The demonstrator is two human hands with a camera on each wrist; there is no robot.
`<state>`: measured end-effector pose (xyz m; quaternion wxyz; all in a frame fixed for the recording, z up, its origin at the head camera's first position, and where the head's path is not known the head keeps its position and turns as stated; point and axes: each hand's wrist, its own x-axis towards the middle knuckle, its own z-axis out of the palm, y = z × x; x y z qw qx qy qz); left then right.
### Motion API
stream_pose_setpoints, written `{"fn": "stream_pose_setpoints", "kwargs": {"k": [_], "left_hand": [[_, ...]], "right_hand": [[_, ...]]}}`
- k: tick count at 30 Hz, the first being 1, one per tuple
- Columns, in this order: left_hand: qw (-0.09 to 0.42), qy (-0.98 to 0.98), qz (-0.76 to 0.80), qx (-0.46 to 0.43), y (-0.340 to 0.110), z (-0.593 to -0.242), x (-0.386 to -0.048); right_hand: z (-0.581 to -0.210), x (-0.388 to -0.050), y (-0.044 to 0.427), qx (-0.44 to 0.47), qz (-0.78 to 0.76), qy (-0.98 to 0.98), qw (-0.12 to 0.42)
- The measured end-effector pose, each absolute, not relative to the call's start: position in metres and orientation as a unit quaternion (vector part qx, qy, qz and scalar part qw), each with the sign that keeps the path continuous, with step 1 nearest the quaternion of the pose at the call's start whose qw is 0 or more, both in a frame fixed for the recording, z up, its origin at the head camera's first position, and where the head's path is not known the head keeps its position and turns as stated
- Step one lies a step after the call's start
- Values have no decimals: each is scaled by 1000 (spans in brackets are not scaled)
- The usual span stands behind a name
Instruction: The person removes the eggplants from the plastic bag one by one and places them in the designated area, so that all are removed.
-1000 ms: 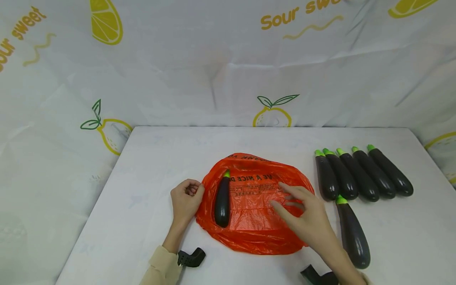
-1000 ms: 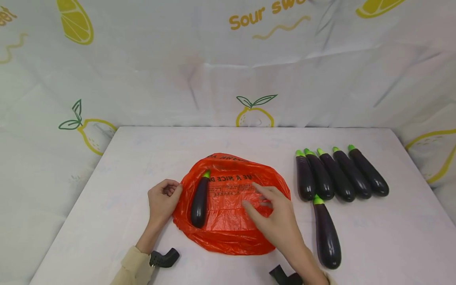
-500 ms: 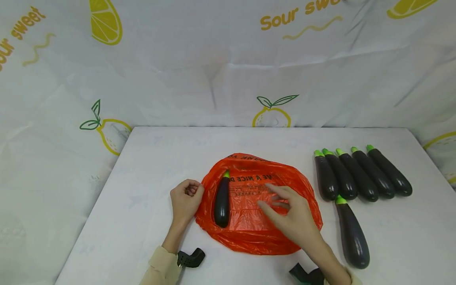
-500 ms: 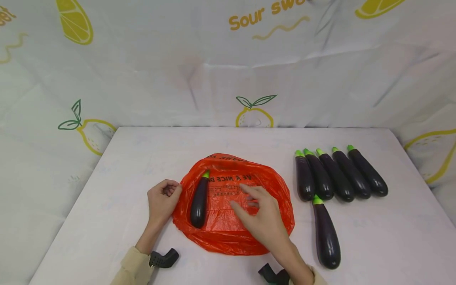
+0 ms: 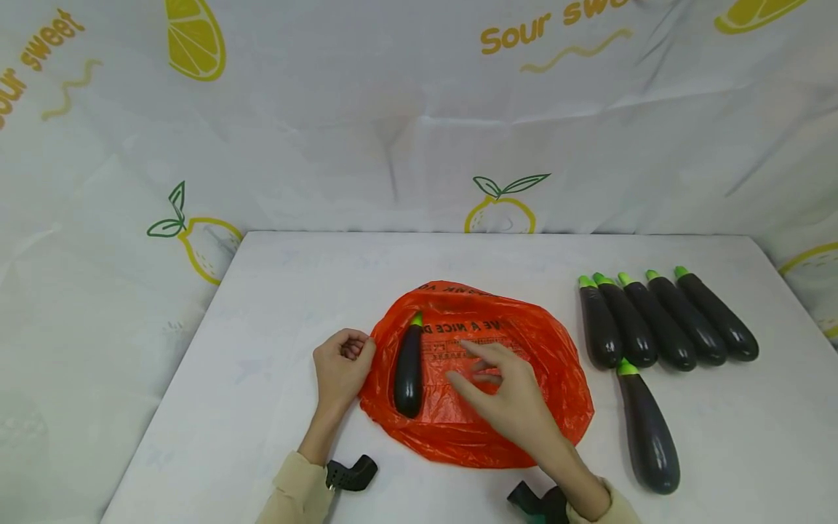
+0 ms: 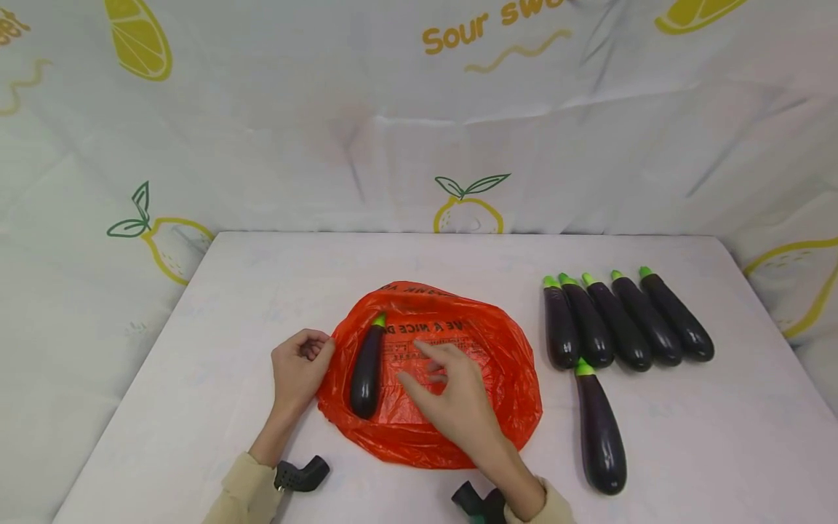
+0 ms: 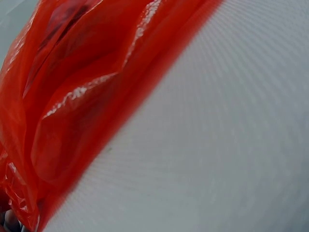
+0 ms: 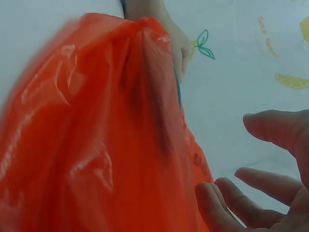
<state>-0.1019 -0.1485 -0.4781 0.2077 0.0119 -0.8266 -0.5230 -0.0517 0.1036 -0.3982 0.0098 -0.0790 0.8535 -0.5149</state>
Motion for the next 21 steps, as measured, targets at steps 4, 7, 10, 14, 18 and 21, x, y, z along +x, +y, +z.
{"fn": "stream_pose_setpoints", "kwargs": {"k": [4, 7, 10, 14, 18, 21], "left_hand": [[207, -825, -526, 10, -149, -478, -102], [206, -824, -527, 10, -149, -478, -102], [205, -825, -526, 11, -149, -478, -102], [204, -827, -524, 13, -149, -478, -102], [203, -826, -527, 13, -149, -478, -102], [205, -825, -527, 12, -149, -478, -102]], "right_hand": [[-403, -52, 93, -78, -522, 849, 29], [-407, -51, 86, -79, -528, 844, 42], [-409, -52, 79, -76, -529, 844, 46], [-412, -55, 73, -73, -526, 846, 48], [-416, -57, 67, -72, -523, 848, 52], [-418, -59, 63, -71, -520, 850, 51]]}}
